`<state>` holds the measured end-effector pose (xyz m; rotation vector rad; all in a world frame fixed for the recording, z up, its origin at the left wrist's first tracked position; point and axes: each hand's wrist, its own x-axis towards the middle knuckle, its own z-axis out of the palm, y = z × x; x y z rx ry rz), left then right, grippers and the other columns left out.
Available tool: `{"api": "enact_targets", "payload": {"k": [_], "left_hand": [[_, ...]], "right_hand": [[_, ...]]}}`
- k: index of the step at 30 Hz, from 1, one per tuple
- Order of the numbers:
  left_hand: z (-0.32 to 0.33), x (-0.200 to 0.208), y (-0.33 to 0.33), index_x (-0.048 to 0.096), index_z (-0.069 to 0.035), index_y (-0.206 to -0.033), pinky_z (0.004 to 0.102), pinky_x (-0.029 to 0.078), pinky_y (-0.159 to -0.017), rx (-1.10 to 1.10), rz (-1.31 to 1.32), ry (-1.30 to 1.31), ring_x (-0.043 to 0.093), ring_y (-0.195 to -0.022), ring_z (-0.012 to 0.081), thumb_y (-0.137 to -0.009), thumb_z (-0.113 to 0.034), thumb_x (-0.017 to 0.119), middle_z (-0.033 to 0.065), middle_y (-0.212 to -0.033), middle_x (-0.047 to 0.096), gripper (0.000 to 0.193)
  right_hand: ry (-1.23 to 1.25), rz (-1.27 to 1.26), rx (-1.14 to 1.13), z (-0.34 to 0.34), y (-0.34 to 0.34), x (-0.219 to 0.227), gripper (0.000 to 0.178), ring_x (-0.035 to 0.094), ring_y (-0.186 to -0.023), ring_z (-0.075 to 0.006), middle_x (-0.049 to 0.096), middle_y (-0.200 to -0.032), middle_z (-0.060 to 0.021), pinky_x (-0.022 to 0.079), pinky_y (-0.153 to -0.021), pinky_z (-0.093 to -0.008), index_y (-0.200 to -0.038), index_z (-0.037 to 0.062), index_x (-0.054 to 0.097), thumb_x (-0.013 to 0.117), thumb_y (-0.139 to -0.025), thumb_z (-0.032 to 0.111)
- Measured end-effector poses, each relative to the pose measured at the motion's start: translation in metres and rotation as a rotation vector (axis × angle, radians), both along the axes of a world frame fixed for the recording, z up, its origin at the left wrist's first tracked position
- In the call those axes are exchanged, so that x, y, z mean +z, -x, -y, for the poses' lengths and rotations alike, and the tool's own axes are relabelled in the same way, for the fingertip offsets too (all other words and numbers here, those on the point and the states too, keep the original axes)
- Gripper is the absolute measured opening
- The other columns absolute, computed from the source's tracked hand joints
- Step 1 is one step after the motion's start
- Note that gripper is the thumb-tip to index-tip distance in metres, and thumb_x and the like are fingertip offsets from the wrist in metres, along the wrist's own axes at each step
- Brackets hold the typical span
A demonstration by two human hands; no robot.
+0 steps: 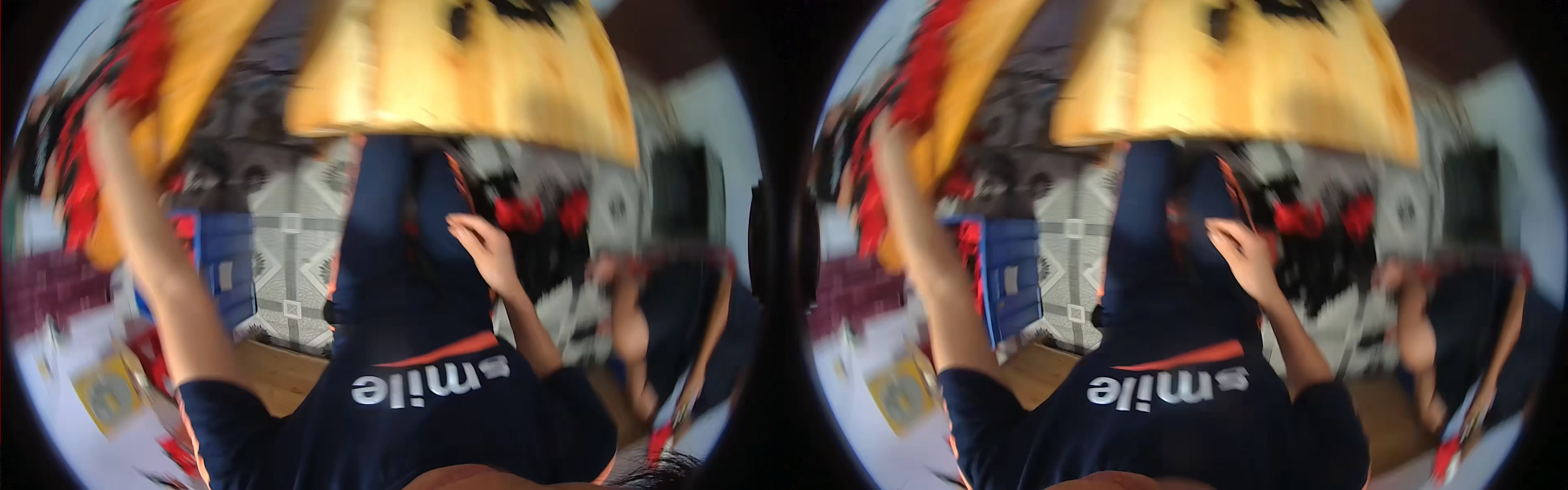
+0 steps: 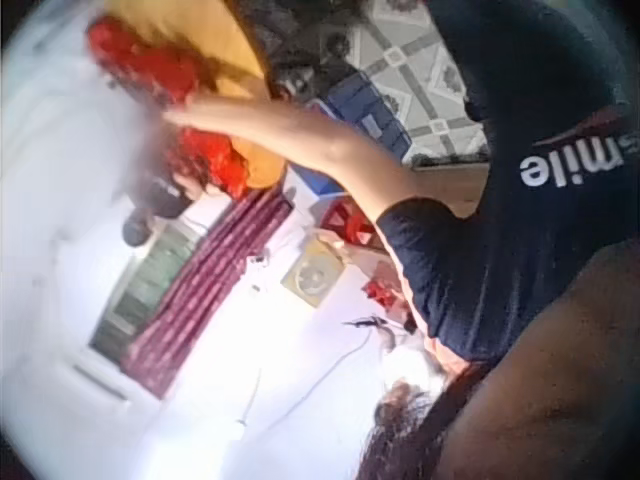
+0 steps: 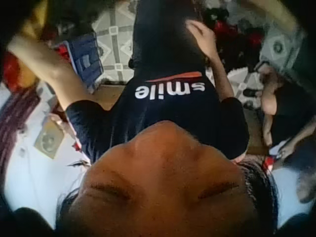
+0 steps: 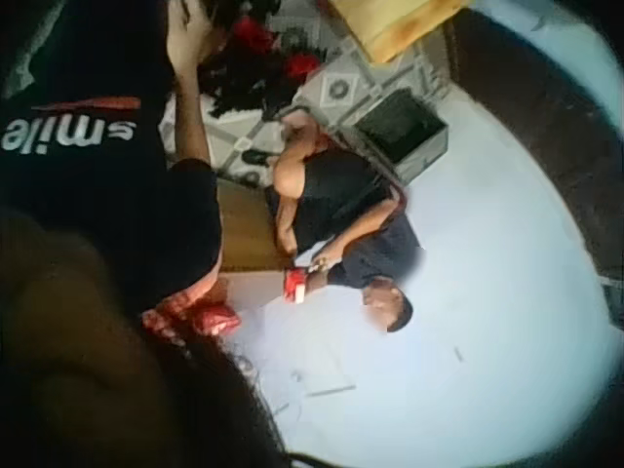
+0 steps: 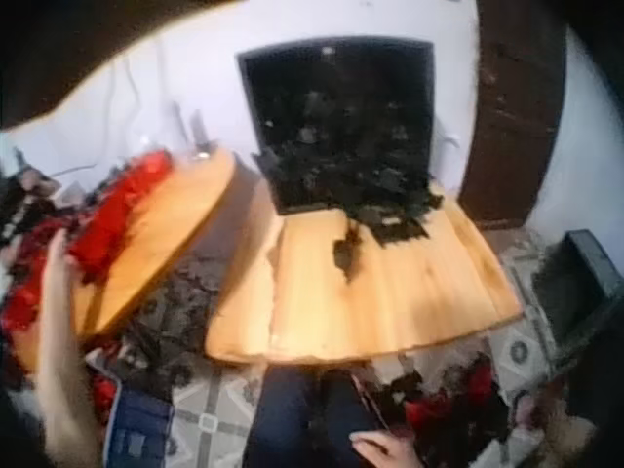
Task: Assembling red and black plastic toy car bodies and chassis.
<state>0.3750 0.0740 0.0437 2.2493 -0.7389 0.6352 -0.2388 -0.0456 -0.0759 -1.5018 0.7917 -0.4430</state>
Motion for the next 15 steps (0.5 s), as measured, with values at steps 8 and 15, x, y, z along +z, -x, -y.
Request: {"api": "enact_targets", "payload": {"k": [8,15], "left_hand": [[-0.167,0.116,-0.059,0.041,-0.01,-0.126,0.0515,0.045,-0.092,0.192,0.612,0.548,0.056,-0.104,0.027,-0.085,-0.009,0.061,0.0094,-0.111,0.057,0.046],[0.011,0.02,0.317,0.024,-0.012,-0.146,0.0494,0.048,-0.096,-0.654,0.61,0.088,0.047,-0.121,0.0352,-0.09,-0.025,0.067,0.0219,-0.134,0.037,0.072]], "right_hand": [[0.262,-0.648,-0.393,0.079,0.099,-0.262,0.044,0.058,-0.107,-0.0416,0.062,-0.116,-0.0224,0.046,-0.091,-0.0482,-0.121,0.0077,0.058,0.071,-0.081,0.021],[0.051,-1.043,-0.537,0.193,0.117,-0.353,0.085,0.043,-0.127,-0.0447,0.029,-0.153,-0.0191,0.042,-0.097,-0.0555,-0.143,0.0139,0.035,0.078,-0.074,0.04]]}}
